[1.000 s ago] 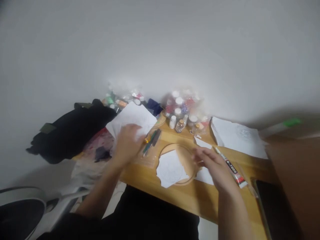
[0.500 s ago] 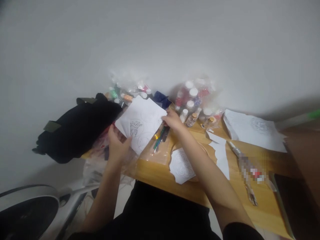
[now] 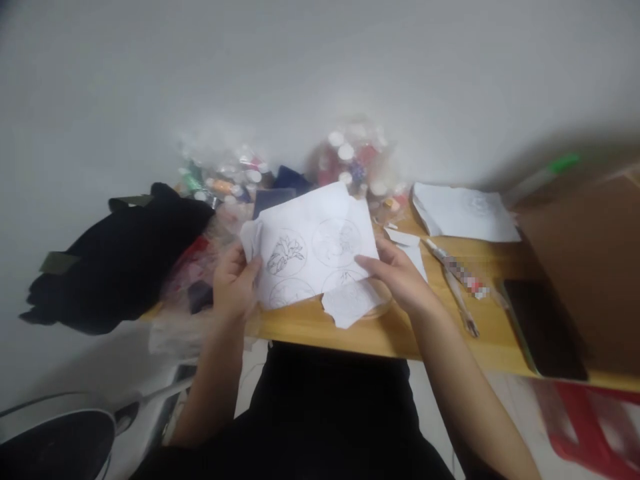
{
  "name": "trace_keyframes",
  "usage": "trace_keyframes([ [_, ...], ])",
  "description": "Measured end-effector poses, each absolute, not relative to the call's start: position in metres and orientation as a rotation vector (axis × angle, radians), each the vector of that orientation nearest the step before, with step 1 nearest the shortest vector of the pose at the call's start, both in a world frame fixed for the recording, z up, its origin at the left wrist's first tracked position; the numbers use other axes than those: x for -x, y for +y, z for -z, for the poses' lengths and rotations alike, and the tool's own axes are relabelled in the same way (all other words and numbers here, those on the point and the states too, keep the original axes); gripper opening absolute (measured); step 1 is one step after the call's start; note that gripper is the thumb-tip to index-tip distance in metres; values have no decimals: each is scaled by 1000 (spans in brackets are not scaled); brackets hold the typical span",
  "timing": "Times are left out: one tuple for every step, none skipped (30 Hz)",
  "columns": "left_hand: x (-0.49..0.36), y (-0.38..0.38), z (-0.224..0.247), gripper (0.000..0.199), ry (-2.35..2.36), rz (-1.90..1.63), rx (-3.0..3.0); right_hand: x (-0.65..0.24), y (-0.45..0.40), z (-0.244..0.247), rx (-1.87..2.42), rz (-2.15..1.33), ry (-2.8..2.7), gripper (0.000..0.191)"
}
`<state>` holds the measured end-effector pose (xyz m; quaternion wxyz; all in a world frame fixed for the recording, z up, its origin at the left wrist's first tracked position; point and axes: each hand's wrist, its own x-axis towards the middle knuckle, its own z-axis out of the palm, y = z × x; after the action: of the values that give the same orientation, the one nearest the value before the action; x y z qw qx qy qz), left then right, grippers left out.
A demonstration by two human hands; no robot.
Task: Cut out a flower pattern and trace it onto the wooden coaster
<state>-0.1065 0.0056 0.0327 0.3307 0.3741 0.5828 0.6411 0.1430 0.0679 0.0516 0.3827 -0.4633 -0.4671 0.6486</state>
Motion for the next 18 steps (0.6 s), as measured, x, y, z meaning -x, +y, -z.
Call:
trace_keyframes([
  [100,5,-31,36,1484,-1628,-973,-151,61,-50,1206,-1632,-1137,42],
  [94,4,-30,36,1449,-1582,-972,-157,54,-48,1230,-1611,-1083,40],
  [88,3,-29,36,1421,-1541,-978,-163,47,-47,1250,-1592,-1035,38],
  [82,2,-28,36,1399,-1510,-988,-167,42,-46,1264,-1575,-994,36],
  [77,0,-28,36,1379,-1487,-1001,-171,36,-45,1272,-1556,-960,35],
  [73,-1,-28,35,1364,-1472,-1012,-174,31,-45,1277,-1536,-930,34],
  [69,-2,-29,34,1355,-1460,-1021,-176,27,-45,1277,-1515,-904,33],
  [66,-2,-30,32,1346,-1448,-1027,-178,24,-45,1276,-1499,-881,33],
  [64,-3,-31,31,1336,-1434,-1035,-179,20,-45,1274,-1483,-861,32],
  [63,-3,-32,30,1325,-1410,-1049,-180,18,-45,1270,-1467,-846,30],
  [62,-4,-33,31,1320,-1380,-1070,-180,16,-45,1264,-1451,-835,30],
  [61,-4,-34,34,1331,-1347,-1098,-180,14,-45,1253,-1431,-832,29],
  [61,-5,-35,39,1361,-1314,-1136,-180,12,-44,1241,-1405,-836,30],
  [61,-6,-36,45,1408,-1289,-1181,-180,11,-44,1231,-1376,-847,31],
  [61,-7,-37,53,1462,-1279,-1232,-180,10,-44,1221,-1347,-863,33],
  [62,-9,-37,59,1514,-1281,-1284,-180,9,-44,1211,-1323,-880,35],
  [62,-10,-37,61,1556,-1292,-1328,-180,8,-44,1204,-1306,-897,37],
  [62,-11,-37,58,1583,-1308,-1362,-181,8,-44,1198,-1298,-914,38],
])
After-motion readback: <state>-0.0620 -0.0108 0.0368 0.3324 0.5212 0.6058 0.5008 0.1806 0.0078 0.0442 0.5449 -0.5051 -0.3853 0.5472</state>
